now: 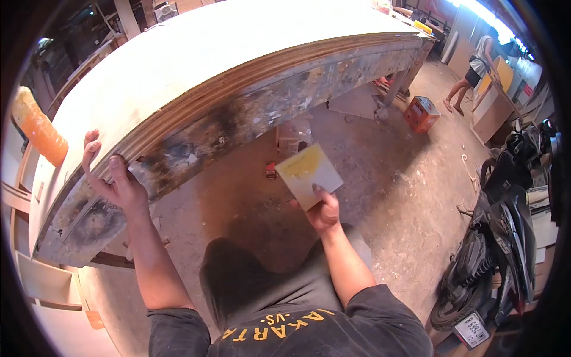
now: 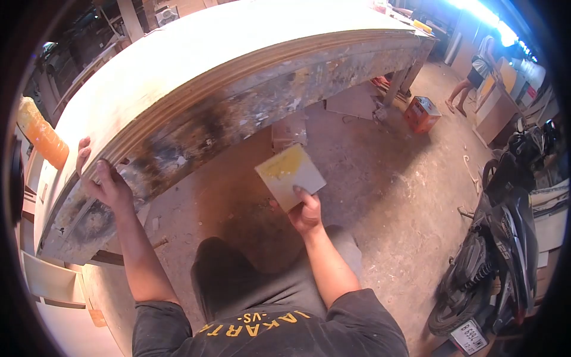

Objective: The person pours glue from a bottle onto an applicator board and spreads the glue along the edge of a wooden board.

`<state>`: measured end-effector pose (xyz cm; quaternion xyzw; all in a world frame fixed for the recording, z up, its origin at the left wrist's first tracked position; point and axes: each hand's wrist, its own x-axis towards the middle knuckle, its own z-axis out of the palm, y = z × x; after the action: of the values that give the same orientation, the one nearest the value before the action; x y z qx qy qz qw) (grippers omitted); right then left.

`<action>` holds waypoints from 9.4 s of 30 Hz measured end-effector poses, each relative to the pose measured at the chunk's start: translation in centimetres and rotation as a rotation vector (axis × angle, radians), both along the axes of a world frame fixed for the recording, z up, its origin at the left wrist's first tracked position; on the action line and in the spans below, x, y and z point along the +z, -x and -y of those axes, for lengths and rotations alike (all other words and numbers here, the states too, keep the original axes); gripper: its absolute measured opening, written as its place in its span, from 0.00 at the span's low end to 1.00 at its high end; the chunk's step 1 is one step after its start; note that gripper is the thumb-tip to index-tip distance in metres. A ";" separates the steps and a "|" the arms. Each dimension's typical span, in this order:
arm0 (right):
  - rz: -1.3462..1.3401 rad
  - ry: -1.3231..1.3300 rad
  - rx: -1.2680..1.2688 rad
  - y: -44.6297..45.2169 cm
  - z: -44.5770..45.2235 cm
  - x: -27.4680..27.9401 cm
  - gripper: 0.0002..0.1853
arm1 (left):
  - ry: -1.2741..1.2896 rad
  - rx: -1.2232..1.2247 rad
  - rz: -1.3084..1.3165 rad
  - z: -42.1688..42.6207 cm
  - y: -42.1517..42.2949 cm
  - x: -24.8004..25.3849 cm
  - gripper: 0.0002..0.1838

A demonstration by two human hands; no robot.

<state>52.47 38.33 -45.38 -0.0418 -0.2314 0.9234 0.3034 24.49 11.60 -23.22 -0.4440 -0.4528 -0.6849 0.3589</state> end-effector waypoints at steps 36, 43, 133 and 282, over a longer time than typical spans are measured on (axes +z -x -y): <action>-0.013 -1.777 -1.205 9.6 5.9 20.3 0.42 | 0.034 0.197 -0.058 -0.2 -1.4 1.0 0.20; 0.074 -1.950 -1.194 13.7 4.2 17.4 0.48 | 0.063 0.208 -0.060 -0.1 -1.8 1.0 0.18; -0.109 -1.758 -1.212 14.5 11.6 19.4 0.38 | 0.322 0.478 -0.477 3.8 3.6 3.1 0.32; 0.097 -2.006 -1.218 12.1 19.0 20.9 0.31 | 0.294 0.322 -0.442 3.4 4.5 2.9 0.30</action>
<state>40.36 19.37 -24.49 0.0769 -0.8084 0.0273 0.5830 20.02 8.23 -20.28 -0.5518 -0.5223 -0.4332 0.4847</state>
